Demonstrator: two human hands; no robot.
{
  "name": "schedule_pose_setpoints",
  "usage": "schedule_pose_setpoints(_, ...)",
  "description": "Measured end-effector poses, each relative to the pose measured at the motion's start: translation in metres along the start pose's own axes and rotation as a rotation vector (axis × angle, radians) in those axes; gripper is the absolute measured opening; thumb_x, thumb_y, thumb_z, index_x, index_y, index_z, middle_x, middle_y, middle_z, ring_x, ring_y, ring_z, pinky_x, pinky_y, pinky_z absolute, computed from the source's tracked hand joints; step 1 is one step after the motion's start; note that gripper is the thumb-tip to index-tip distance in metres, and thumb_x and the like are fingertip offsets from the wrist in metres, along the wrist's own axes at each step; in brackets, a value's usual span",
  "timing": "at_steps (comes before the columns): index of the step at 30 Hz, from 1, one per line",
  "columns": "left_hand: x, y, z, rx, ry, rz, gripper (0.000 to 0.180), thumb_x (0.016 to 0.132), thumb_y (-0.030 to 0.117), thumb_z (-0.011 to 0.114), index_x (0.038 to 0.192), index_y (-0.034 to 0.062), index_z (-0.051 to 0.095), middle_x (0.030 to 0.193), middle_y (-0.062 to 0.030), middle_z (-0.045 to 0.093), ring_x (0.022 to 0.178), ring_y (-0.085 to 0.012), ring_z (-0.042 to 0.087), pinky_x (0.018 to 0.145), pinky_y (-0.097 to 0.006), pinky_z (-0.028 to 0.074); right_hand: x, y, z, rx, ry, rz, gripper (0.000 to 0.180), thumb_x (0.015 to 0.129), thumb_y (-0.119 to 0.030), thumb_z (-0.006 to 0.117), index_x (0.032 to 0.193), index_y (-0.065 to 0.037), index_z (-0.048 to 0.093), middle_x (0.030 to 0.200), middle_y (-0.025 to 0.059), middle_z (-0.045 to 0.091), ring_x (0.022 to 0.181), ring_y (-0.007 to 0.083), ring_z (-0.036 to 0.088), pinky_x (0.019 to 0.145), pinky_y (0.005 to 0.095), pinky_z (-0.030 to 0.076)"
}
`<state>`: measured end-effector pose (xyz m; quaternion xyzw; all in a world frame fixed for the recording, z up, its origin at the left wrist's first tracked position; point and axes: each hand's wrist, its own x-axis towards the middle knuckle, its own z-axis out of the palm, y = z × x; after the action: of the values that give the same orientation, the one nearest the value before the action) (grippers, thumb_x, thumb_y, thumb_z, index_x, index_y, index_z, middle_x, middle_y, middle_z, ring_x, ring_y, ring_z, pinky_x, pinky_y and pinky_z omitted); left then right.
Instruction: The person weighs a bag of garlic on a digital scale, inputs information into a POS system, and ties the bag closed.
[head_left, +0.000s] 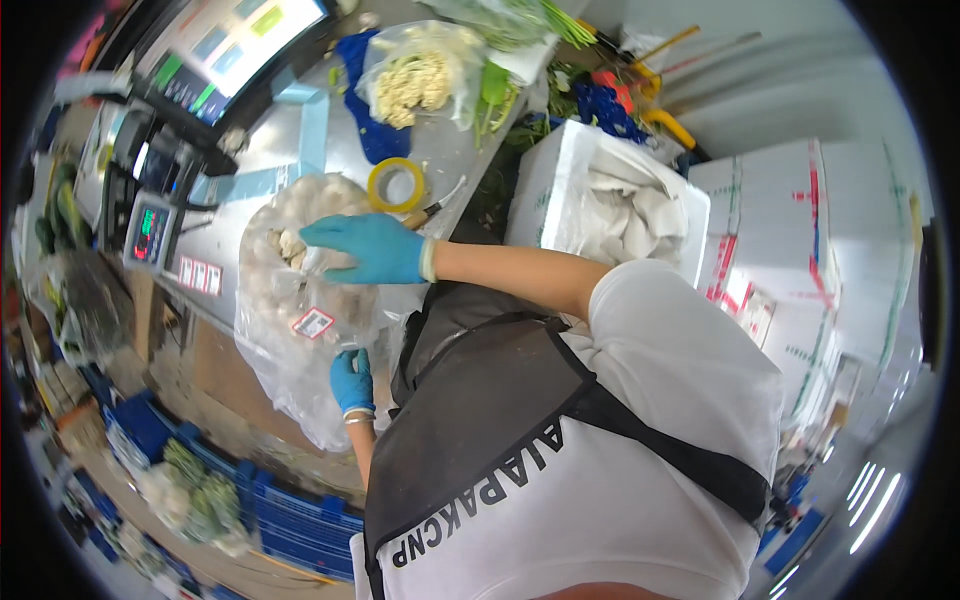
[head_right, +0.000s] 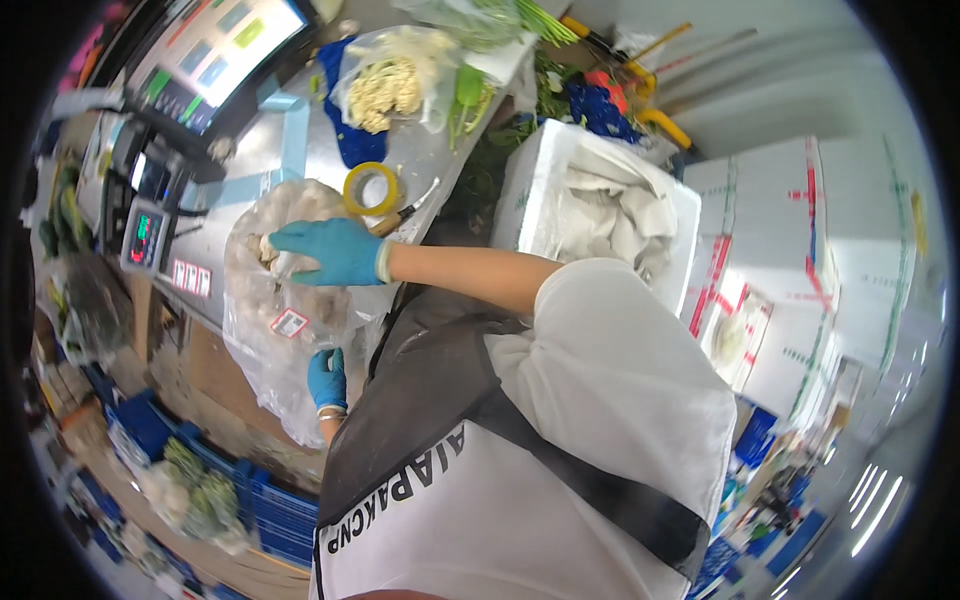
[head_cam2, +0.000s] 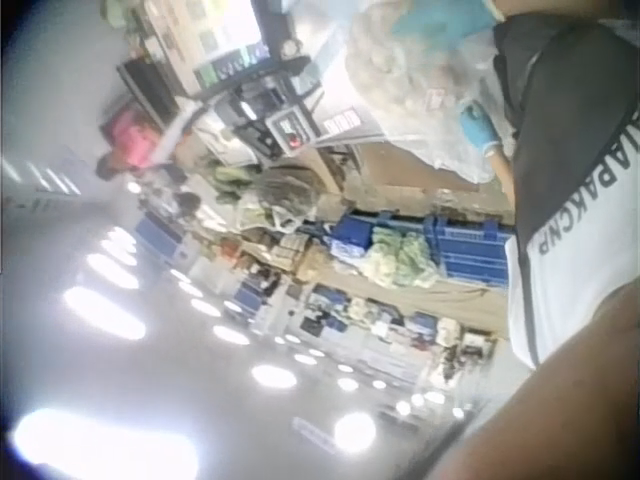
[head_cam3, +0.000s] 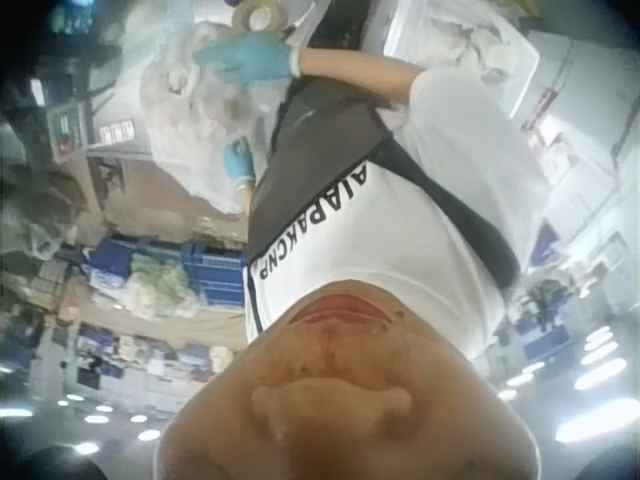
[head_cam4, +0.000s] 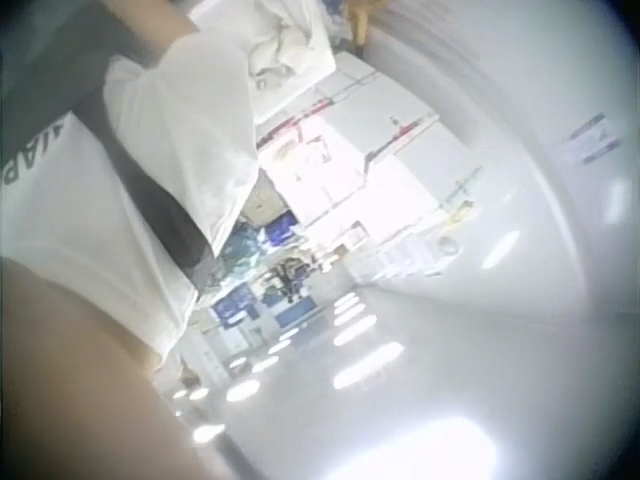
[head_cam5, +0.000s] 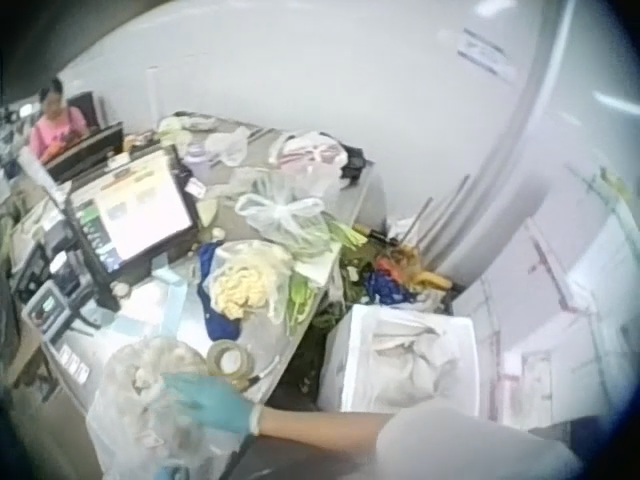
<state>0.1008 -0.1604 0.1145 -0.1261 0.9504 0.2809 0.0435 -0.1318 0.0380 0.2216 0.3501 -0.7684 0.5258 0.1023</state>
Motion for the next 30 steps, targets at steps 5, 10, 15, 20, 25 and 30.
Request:
schedule_pose_setpoints(5,0.027,0.049,-0.046,0.036,-0.136,-0.258,0.043,0.094,0.037,0.060,0.070,0.0027,0.068,0.072,-0.0143,0.064,0.067,-0.0308,0.061,0.065,-0.042,0.046,-0.102,0.062,-0.090,0.074,0.404,0.671,0.019,0.093,-0.022,0.062,0.105,-0.008,0.067,0.099,0.0109,0.067,0.077,0.0183,0.069,0.068,0.0308,0.055)
schedule_pose_setpoints(10,0.044,0.071,-0.056,0.107,-0.092,-0.137,0.036,0.096,0.030,0.059,0.079,0.0014,0.072,0.075,-0.0129,0.067,0.070,-0.0274,0.063,0.069,-0.039,0.048,-0.200,0.195,-0.126,0.624,0.848,1.349,0.020,0.093,-0.015,0.051,0.095,-0.001,0.065,0.088,0.0132,0.066,0.060,0.0206,0.062,0.058,0.0321,0.051)
schedule_pose_setpoints(15,0.078,0.126,-0.052,0.234,-0.165,-0.011,0.023,0.094,0.022,0.062,0.092,0.0013,0.072,0.086,-0.0134,0.070,0.080,-0.0267,0.067,0.077,-0.035,0.050,-0.233,0.288,-0.093,0.771,0.526,1.629,0.026,0.095,-0.014,0.051,0.118,-0.004,0.057,0.107,0.0153,0.064,0.086,0.0286,0.065,0.073,0.0375,0.054)
schedule_pose_setpoints(20,0.130,0.181,-0.032,0.249,-0.213,0.188,0.019,0.093,0.016,0.063,0.100,0.0011,0.071,0.095,-0.0145,0.070,0.086,-0.0265,0.066,0.080,-0.035,0.050,-0.264,0.428,-0.019,-0.082,0.526,1.408,0.042,0.091,-0.011,0.052,0.131,-0.003,0.047,0.125,0.0217,0.058,0.108,0.0392,0.061,0.087,0.0449,0.051)
schedule_pose_setpoints(25,0.098,0.179,-0.017,0.189,-0.208,0.040,0.021,0.094,0.016,0.061,0.103,0.0009,0.071,0.097,-0.0150,0.070,0.088,-0.0270,0.066,0.083,-0.036,0.050,-0.193,0.384,-0.034,-0.222,0.299,1.278,0.044,0.087,-0.012,0.056,0.130,-0.005,0.051,0.124,0.0215,0.060,0.103,0.0369,0.064,0.083,0.0456,0.053)
schedule_pose_setpoints(30,0.084,0.167,-0.005,0.142,-0.185,-0.018,0.022,0.093,0.018,0.063,0.105,0.0005,0.070,0.098,-0.0162,0.070,0.090,-0.0289,0.066,0.083,-0.037,0.049,-0.212,0.415,0.038,-0.149,0.329,1.335,0.020,0.088,-0.017,0.056,0.095,-0.007,0.071,0.093,0.0204,0.069,0.087,0.0371,0.068,0.072,0.0449,0.054)
